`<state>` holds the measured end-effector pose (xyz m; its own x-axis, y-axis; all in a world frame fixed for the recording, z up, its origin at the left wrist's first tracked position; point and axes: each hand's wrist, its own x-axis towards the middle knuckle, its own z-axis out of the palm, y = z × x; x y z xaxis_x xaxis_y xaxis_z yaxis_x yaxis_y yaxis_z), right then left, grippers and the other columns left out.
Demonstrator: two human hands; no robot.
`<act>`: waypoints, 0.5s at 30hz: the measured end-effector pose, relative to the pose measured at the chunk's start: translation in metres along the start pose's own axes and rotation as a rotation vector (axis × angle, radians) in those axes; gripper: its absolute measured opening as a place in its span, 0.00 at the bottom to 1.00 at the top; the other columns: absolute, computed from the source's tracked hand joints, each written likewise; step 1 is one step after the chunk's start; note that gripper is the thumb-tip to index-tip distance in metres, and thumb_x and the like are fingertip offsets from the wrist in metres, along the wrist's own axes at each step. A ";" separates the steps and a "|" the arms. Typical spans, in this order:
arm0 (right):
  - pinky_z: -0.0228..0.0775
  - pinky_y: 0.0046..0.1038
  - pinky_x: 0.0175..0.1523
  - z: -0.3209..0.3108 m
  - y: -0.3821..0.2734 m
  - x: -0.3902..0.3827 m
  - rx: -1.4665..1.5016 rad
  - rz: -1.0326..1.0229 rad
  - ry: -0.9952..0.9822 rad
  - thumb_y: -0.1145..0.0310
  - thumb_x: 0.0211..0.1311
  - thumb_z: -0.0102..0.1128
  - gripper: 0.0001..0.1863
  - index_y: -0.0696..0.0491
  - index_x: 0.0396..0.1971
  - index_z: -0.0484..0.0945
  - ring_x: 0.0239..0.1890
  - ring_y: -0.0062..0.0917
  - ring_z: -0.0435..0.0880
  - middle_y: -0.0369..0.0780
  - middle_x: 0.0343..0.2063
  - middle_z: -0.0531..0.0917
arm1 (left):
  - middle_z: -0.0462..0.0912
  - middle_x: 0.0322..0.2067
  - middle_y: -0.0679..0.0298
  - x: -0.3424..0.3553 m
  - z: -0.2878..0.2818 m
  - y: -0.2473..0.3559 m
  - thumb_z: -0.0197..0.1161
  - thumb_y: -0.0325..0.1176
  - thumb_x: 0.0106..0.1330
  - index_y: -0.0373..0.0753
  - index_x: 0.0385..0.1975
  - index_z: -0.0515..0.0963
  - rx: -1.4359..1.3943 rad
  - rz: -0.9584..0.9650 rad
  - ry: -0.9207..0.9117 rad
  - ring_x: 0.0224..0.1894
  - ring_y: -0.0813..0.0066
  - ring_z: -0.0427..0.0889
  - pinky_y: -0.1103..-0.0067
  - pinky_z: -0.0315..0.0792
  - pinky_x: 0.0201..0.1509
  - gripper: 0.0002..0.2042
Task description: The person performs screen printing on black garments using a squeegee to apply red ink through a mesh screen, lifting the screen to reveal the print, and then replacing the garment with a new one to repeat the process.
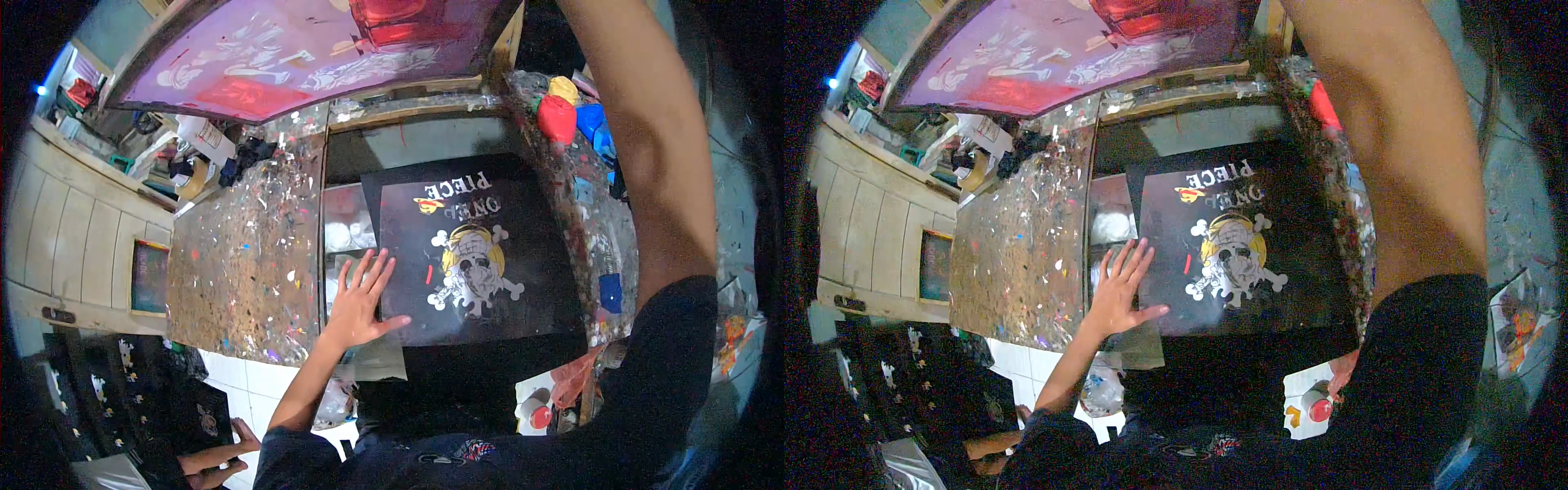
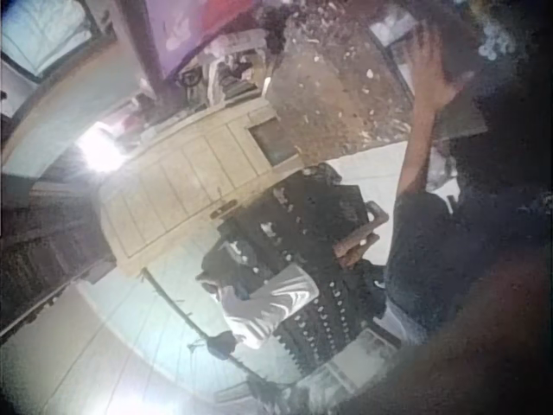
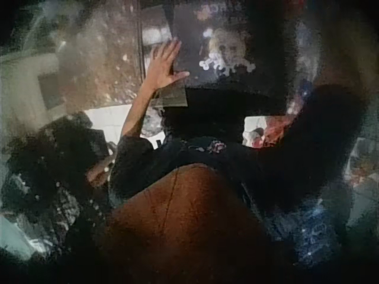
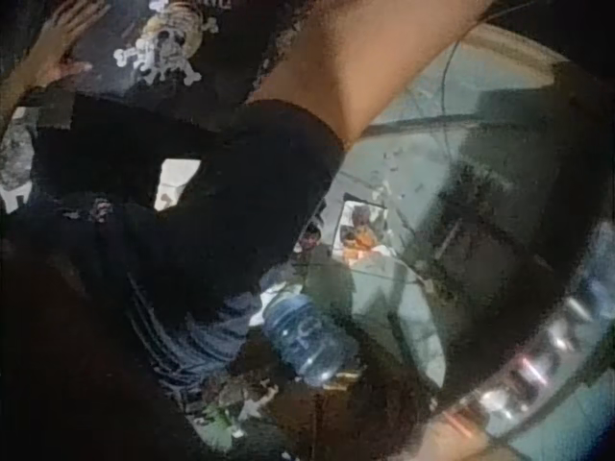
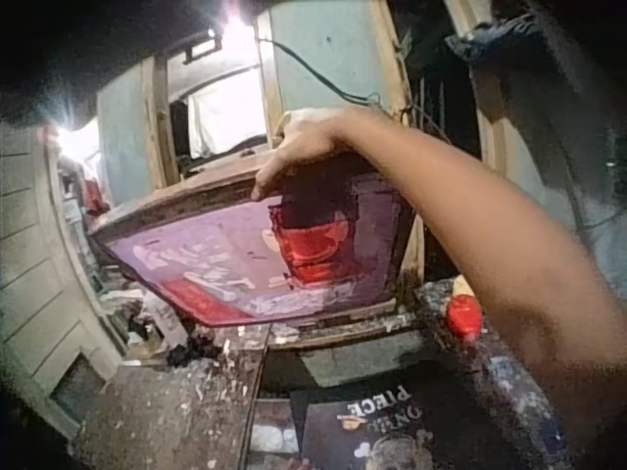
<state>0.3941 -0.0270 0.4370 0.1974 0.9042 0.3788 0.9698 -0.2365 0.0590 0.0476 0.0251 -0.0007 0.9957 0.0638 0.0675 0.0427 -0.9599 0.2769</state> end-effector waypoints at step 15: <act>0.79 0.38 0.51 0.000 -0.028 -0.039 -0.014 0.032 0.051 0.31 0.31 0.75 0.53 0.66 0.46 0.82 0.44 0.45 0.88 0.57 0.43 0.87 | 0.78 0.61 0.48 0.104 -0.031 0.144 0.73 0.28 0.55 0.38 0.61 0.75 -0.735 0.421 0.502 0.66 0.48 0.75 0.59 0.66 0.68 0.30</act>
<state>0.3588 -0.0559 0.4208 0.2208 0.8767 0.4274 0.9609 -0.2706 0.0586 0.1548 -0.0979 0.0761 0.7599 0.0275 0.6495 -0.5384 -0.5333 0.6525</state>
